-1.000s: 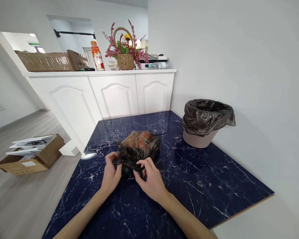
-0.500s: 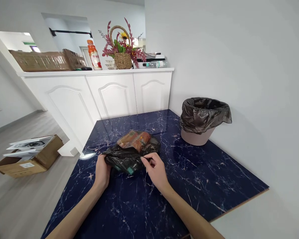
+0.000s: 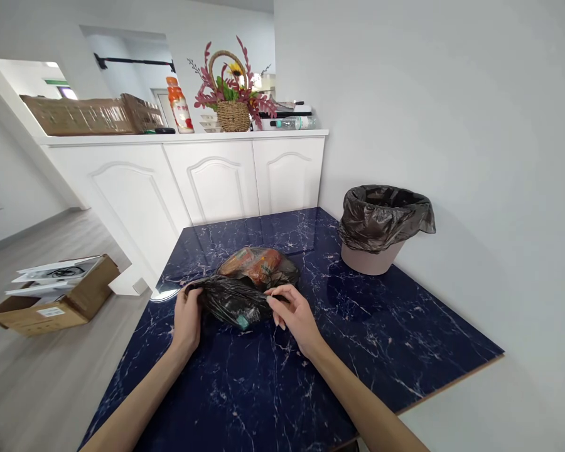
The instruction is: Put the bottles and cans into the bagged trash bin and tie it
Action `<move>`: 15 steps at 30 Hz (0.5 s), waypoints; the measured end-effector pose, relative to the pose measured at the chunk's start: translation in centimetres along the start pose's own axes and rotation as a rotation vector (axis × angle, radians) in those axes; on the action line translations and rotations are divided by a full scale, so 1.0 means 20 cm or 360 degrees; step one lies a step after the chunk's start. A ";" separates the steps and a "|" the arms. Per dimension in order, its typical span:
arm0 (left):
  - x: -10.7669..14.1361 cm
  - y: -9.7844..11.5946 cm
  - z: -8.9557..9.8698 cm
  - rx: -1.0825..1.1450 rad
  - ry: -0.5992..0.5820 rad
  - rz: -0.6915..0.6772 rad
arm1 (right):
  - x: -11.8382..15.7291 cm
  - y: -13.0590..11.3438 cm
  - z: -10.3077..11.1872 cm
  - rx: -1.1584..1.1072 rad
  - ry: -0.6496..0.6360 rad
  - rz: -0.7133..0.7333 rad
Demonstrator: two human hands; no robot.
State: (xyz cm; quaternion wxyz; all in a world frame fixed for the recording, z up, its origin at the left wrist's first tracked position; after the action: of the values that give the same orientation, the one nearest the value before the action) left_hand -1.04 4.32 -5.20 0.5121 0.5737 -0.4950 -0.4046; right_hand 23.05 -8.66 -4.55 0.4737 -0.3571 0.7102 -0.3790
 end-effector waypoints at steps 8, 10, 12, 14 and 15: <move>0.11 0.10 -0.03 -0.0429 -0.0093 -0.0308 | 0.04 -0.02 -0.03 0.0318 -0.0166 0.0093; 0.11 0.10 -0.04 -0.0419 -0.0125 -0.0292 | 0.04 -0.01 -0.03 0.0353 -0.0134 0.0124; 0.10 0.07 -0.04 -0.0357 -0.0127 -0.0243 | 0.03 0.01 -0.02 0.0324 -0.0088 0.0123; 0.06 0.04 -0.03 -0.0261 -0.0102 -0.0160 | 0.02 0.03 0.00 0.0247 -0.0028 0.0082; 0.04 0.03 -0.02 -0.0208 -0.0081 -0.0110 | 0.01 0.04 0.00 0.0199 0.0005 0.0057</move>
State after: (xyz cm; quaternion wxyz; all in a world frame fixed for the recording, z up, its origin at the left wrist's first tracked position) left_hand -0.68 3.56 -4.60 0.5215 0.5453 -0.4603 -0.4679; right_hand 22.94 -8.51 -5.38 0.5008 -0.3135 0.6922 -0.4145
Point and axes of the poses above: each hand's wrist, its own x-axis away from the middle knuckle, its own z-axis out of the back of the hand, y = z × x, the point moved 3 cm from there along -x, towards the middle knuckle, and after that the axes turned 14 degrees about z, right-handed, at the moved point
